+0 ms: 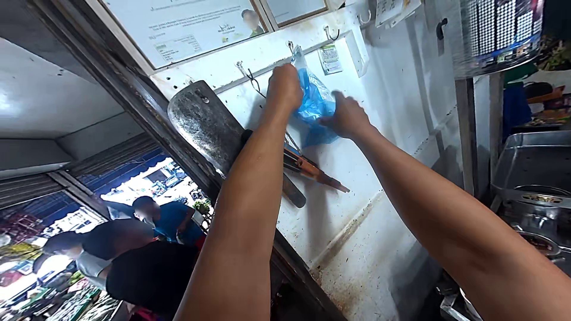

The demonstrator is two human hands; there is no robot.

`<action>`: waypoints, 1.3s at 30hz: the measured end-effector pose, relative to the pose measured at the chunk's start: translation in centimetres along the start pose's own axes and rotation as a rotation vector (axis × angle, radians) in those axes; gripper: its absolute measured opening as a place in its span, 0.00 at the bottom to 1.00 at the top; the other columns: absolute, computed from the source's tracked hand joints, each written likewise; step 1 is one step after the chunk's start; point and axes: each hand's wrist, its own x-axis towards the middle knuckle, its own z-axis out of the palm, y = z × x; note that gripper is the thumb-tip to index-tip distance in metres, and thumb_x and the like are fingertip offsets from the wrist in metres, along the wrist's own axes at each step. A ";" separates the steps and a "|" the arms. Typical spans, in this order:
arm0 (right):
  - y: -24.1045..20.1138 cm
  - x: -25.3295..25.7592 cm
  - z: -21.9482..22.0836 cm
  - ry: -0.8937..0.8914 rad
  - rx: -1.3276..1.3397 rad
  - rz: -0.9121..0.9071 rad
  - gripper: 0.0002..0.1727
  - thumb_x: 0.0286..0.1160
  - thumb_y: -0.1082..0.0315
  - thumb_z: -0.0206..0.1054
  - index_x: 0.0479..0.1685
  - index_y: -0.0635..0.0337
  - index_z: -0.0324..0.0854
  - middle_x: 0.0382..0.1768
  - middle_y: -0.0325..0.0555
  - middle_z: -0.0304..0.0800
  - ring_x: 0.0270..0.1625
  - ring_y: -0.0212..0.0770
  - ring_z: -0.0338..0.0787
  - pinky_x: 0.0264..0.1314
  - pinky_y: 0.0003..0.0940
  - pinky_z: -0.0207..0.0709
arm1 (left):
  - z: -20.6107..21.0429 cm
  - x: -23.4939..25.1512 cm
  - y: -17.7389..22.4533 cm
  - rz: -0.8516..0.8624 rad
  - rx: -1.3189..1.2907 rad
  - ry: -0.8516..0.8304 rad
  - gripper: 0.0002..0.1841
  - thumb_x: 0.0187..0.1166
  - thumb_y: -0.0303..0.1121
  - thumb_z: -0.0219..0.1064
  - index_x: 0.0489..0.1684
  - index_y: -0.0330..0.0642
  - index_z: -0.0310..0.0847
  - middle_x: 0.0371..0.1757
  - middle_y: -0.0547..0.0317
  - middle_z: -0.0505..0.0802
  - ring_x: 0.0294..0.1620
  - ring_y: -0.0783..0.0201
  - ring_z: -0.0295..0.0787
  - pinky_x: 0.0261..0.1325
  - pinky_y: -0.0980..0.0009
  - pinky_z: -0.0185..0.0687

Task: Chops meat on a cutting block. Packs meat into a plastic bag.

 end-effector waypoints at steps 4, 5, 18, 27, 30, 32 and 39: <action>-3.2 1.0 0.6 0.102 0.011 -0.279 0.52 0.61 0.65 0.81 0.92 0.48 0.59 0.79 0.58 0.75 0.65 0.63 0.87 0.59 0.68 0.83 | -0.4 -1.4 0.0 0.183 0.181 0.135 0.11 0.82 0.27 0.62 0.55 0.33 0.86 0.55 0.36 0.92 0.62 0.37 0.89 0.66 0.39 0.81; -3.2 1.5 0.9 0.048 -0.009 -0.293 0.46 0.65 0.65 0.79 0.90 0.50 0.63 0.75 0.59 0.79 0.68 0.64 0.86 0.63 0.70 0.80 | -0.4 -1.6 -0.2 0.210 0.191 0.197 0.12 0.85 0.29 0.59 0.56 0.33 0.84 0.54 0.37 0.92 0.61 0.38 0.89 0.65 0.41 0.82; -3.3 1.7 0.8 -0.110 -0.311 -0.121 0.20 0.73 0.58 0.74 0.57 0.63 0.87 0.79 0.59 0.73 0.65 0.70 0.86 0.56 0.76 0.81 | -7.8 -6.7 -1.1 0.153 -0.229 0.772 0.18 0.91 0.37 0.53 0.55 0.31 0.83 0.47 0.49 0.93 0.51 0.61 0.91 0.60 0.63 0.84; -0.3 -22.0 -0.7 -0.038 0.885 -0.050 0.35 0.89 0.34 0.45 0.83 0.47 0.72 0.72 0.38 0.85 0.64 0.40 0.90 0.59 0.46 0.89 | 3.6 -29.3 -1.1 0.736 -0.214 0.651 0.05 0.82 0.30 0.69 0.48 0.43 0.89 0.49 0.47 0.91 0.61 0.49 0.86 0.79 0.44 0.71; -0.3 -29.5 3.0 -0.244 1.238 0.157 0.31 0.81 0.43 0.67 0.66 0.63 0.79 0.52 0.51 0.93 0.52 0.45 0.94 0.57 0.48 0.91 | 12.2 -37.6 -1.0 0.629 -0.375 0.507 0.07 0.84 0.31 0.66 0.54 0.50 0.85 0.48 0.53 0.89 0.50 0.57 0.86 0.68 0.56 0.78; -0.7 -31.3 4.7 -0.112 1.159 0.324 0.12 0.88 0.66 0.60 0.44 0.66 0.83 0.31 0.50 0.93 0.34 0.43 0.95 0.44 0.43 0.93 | 16.8 -43.5 0.2 0.432 -0.548 0.452 0.07 0.83 0.32 0.68 0.53 0.47 0.87 0.48 0.53 0.89 0.49 0.59 0.86 0.62 0.63 0.81; -1.0 -41.3 6.4 0.160 0.768 0.478 0.05 0.82 0.75 0.64 0.50 0.64 0.80 0.30 0.48 0.88 0.21 0.40 0.86 0.22 0.35 0.87 | 19.3 -64.9 0.2 -0.337 -1.001 -1.000 0.27 0.82 0.51 0.69 0.75 0.47 0.80 0.57 0.52 0.95 0.57 0.57 0.94 0.69 0.50 0.86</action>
